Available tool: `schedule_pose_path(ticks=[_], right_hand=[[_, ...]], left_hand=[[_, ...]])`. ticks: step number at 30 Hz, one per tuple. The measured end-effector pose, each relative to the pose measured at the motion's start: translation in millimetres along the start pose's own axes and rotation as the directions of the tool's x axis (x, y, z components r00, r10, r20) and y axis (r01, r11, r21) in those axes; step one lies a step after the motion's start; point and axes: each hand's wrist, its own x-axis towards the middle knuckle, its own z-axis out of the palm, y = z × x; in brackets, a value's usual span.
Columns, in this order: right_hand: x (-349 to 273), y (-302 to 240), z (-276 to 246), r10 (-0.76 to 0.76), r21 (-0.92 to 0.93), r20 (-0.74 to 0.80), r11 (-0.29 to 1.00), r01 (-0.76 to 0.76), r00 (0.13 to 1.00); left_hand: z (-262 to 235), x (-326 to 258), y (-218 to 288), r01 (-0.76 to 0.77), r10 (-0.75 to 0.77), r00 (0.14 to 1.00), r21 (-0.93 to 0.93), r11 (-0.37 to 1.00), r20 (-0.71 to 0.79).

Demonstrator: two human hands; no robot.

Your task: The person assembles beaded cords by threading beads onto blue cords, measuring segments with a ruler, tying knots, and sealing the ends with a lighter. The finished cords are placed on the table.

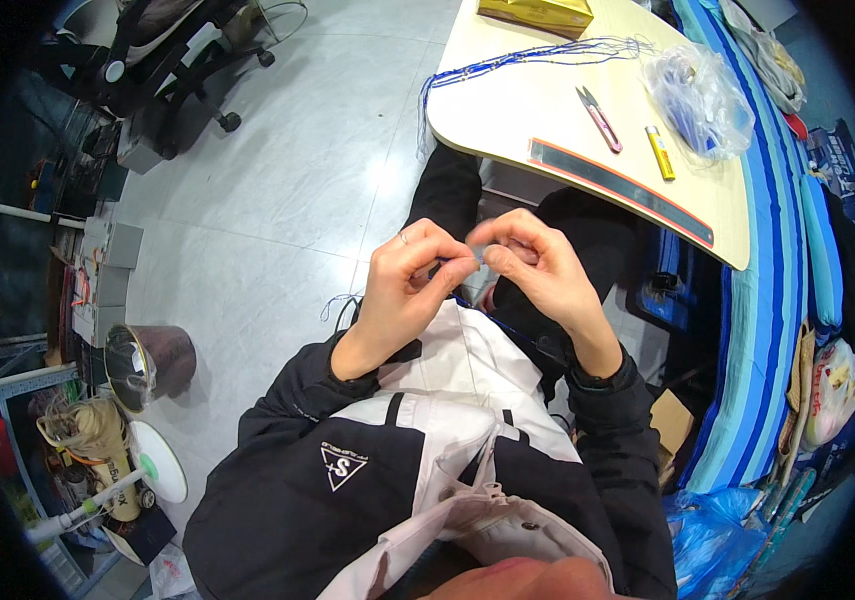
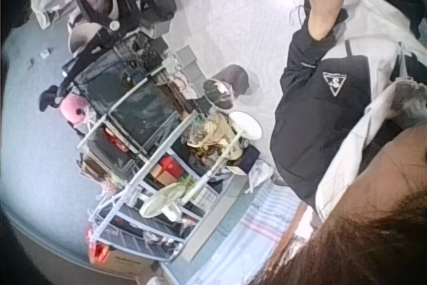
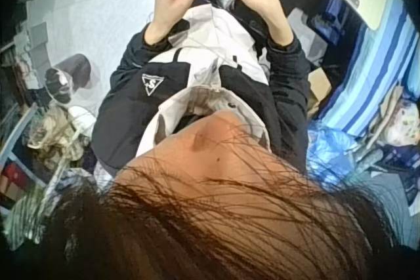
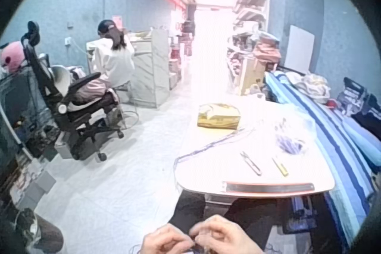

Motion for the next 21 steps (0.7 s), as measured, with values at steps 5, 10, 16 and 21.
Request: schedule_pose_path(ticks=[5, 10, 16, 21], right_hand=[[1.8, 8.8, -1.2, 0.015, 0.413, -0.033, 0.911, 0.0, 0.999], [-1.2, -2.9, -29.3, 0.092, 0.737, -0.041, 0.675, -0.032, 0.995], [-1.9, -35.9, -120.3, 0.061, 0.832, -0.254, 0.522, 0.186, 0.965], [23.2, -48.1, -202.3, -0.037, 0.735, -0.324, 0.619, 0.276, 0.945]], left_hand=[[-4.4, -2.0, -3.7, 0.04, -0.041, 0.999, 0.029, 0.999, 0.027], [-10.7, 1.5, -12.5, 0.185, -0.176, 0.968, -0.03, 0.982, 0.179], [-50.3, 21.9, -14.6, 0.411, -0.34, 0.871, -0.146, 0.9, 0.355], [-67.2, 64.5, -12.6, 0.28, -0.26, 0.95, -0.109, 0.954, 0.172]])
